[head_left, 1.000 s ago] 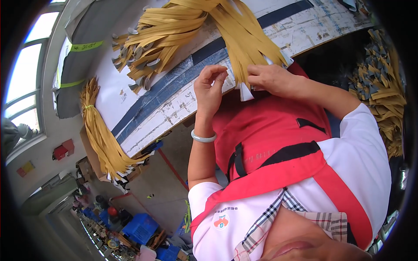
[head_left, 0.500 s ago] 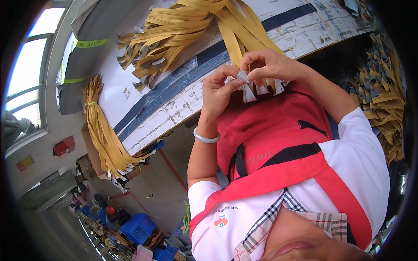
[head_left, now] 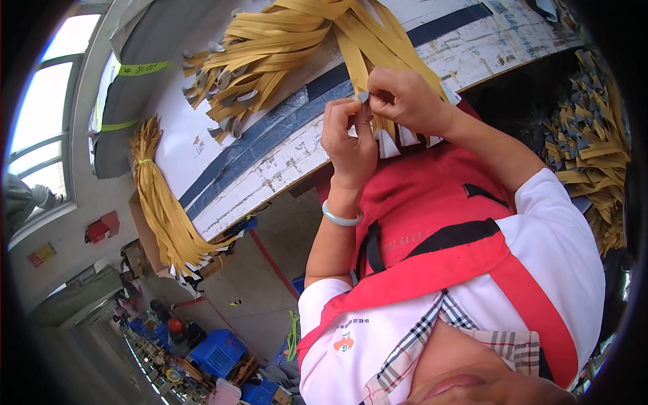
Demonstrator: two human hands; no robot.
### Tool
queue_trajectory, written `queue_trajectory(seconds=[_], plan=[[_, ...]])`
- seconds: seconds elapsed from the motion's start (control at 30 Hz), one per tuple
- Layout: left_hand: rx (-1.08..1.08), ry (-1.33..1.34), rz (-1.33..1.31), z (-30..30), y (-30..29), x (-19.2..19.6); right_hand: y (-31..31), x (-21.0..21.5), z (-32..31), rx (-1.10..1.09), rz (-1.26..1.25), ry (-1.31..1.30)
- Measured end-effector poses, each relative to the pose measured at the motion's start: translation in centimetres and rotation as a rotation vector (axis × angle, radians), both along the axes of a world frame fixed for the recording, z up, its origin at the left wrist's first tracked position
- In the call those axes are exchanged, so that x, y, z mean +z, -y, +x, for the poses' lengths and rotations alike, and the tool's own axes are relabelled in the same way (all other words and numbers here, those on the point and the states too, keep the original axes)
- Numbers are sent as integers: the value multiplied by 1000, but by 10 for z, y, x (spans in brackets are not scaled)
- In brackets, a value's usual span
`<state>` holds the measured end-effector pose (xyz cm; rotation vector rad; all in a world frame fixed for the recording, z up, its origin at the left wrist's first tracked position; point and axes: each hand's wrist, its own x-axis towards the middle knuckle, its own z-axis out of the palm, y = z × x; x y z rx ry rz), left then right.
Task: Attaching metal sliders and tags to yellow zipper tapes on a workbench.
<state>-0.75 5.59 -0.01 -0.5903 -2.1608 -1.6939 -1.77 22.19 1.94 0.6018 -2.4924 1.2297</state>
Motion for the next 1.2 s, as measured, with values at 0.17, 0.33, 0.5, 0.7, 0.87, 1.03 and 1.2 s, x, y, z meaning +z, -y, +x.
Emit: queue_trajectory(seconds=[0.17,0.33,0.5,0.7,0.87,1.03,1.2], plan=[[-133,372,347,-8,4,31,-9,-15,3,103,-454,229],[-316,282,99,-17,35,6,-8,4,8,197,-680,639],[-329,125,-199,-9,31,-2,-11,0,10,199,-508,639],[221,212,570,-70,127,46,-79,-22,4,-225,-571,548],[454,246,630,-87,160,24,-69,-21,38,56,-201,754],[101,395,281,-45,103,-5,-74,-21,53,251,506,286],[-150,484,238,-15,64,-15,-81,-42,57,333,713,124]])
